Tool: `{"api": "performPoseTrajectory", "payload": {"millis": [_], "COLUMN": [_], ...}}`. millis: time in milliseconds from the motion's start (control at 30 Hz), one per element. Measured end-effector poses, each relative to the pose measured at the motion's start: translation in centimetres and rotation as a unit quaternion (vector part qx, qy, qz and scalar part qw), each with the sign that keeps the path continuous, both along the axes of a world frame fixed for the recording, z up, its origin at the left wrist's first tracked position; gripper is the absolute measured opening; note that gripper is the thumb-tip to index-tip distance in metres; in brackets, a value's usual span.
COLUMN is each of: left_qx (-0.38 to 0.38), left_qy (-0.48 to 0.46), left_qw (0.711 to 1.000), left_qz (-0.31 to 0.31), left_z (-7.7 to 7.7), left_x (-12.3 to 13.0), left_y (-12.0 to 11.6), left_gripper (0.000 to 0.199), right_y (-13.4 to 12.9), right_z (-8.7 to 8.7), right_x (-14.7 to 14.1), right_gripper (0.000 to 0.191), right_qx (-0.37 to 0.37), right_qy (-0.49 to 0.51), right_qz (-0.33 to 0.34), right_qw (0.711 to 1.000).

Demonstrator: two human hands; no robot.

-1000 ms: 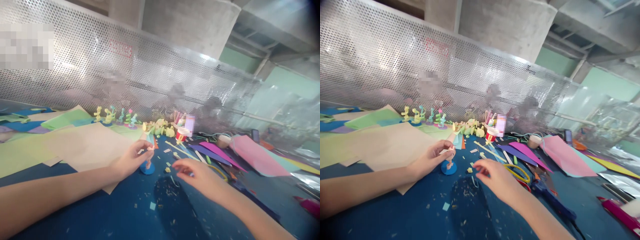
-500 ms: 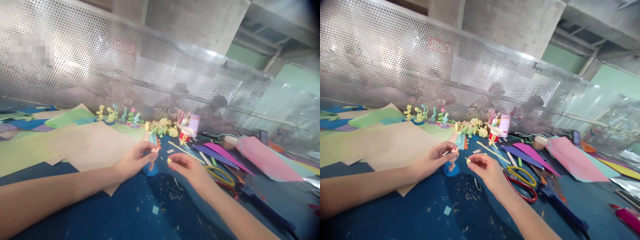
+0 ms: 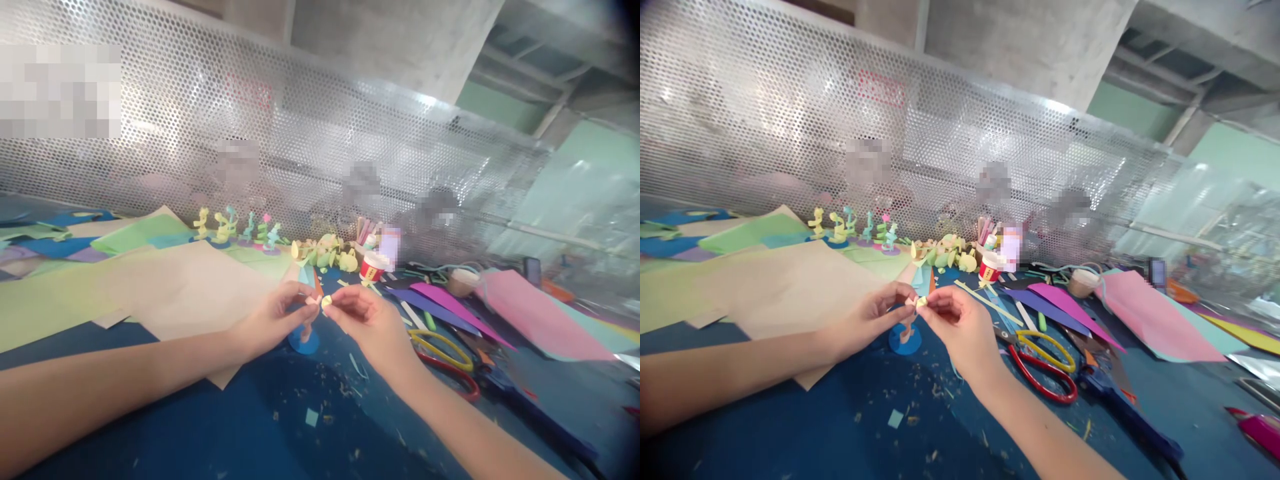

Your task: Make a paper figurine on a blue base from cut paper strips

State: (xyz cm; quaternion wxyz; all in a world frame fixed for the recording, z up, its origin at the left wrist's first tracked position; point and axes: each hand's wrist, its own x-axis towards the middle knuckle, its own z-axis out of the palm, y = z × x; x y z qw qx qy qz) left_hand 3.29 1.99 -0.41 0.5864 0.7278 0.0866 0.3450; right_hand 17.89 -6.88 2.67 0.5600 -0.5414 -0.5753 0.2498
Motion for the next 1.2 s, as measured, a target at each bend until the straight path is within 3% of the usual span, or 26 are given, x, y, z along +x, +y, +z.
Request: {"api": "performPoseTrajectory", "payload": {"millis": [967, 1200], "left_qx": [0.019, -0.002], "left_qy": [-0.005, -0.003], "left_qw": [1.000, 1.000], "left_qz": [0.015, 0.009], "left_z": [0.00, -0.11], "left_x": [-0.30, -0.12], "left_y": [0.15, 0.16], "left_gripper": [0.013, 0.015], "right_y": [0.59, 0.44], "right_z": [0.12, 0.05], "right_x": [-0.42, 0.14], "right_gripper": [0.013, 0.020], "right_qx": [-0.004, -0.019], "right_qy": [-0.021, -0.008], "right_qz": [0.005, 0.040], "right_qw": [1.000, 0.999]}}
